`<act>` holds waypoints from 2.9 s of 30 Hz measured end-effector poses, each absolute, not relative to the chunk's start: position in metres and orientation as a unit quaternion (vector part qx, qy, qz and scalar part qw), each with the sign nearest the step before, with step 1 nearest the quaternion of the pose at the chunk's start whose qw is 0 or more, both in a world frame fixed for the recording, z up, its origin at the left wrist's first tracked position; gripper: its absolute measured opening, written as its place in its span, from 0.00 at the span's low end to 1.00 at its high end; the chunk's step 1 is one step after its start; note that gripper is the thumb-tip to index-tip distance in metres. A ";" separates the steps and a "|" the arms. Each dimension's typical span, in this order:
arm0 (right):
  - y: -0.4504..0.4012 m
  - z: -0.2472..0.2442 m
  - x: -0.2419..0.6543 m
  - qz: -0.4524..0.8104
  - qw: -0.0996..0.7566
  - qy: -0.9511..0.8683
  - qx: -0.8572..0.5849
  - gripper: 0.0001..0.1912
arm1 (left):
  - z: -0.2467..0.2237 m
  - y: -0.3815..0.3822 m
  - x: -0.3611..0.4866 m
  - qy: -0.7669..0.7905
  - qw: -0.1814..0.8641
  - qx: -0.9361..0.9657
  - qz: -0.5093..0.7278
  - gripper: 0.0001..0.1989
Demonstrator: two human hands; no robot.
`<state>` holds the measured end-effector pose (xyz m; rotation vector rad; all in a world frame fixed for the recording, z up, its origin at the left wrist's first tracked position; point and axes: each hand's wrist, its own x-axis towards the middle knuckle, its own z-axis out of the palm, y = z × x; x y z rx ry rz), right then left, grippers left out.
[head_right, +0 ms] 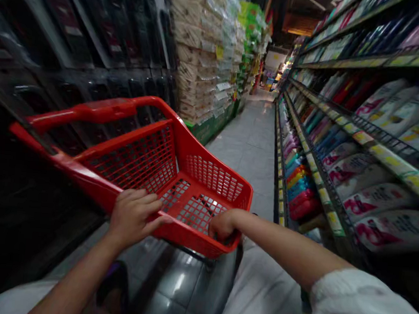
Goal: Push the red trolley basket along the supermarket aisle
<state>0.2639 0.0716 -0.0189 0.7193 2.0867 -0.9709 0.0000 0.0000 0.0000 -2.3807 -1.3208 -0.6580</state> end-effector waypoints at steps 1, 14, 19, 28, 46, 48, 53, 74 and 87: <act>0.072 -0.010 0.270 -0.390 0.342 0.809 0.278 0.17 | 0.001 0.000 0.000 -0.465 0.172 -0.837 -0.234 0.16; 0.041 0.037 0.289 -0.219 0.158 0.884 0.382 0.18 | 0.003 0.009 -0.001 -0.479 0.144 -0.833 -0.236 0.18; 0.011 0.032 0.296 -0.167 0.112 0.917 0.344 0.12 | 0.008 0.011 -0.006 -0.476 0.119 -0.843 -0.220 0.19; 0.044 0.027 0.311 -0.015 0.108 0.872 0.477 0.11 | 0.008 0.016 0.000 -0.516 0.111 -0.828 -0.192 0.25; 0.000 -0.075 0.313 -0.113 -0.491 0.641 0.579 0.25 | 0.010 0.055 0.035 -0.568 0.137 -0.796 -0.159 0.26; -0.006 -0.084 0.306 -0.131 -0.509 0.625 0.577 0.24 | 0.013 0.058 0.035 -0.574 0.134 -0.795 -0.142 0.27; 0.029 -0.080 0.311 -0.189 -0.560 0.549 0.591 0.24 | 0.020 0.066 0.038 -0.591 0.119 -0.791 -0.106 0.28; 0.044 -0.096 0.229 -0.182 -0.570 0.525 0.605 0.27 | 0.017 0.082 0.103 -0.639 0.106 -0.750 -0.132 0.31; 0.063 -0.078 0.305 -0.110 -0.568 0.413 0.703 0.31 | 0.047 0.075 0.102 -0.562 0.043 -0.823 0.073 0.27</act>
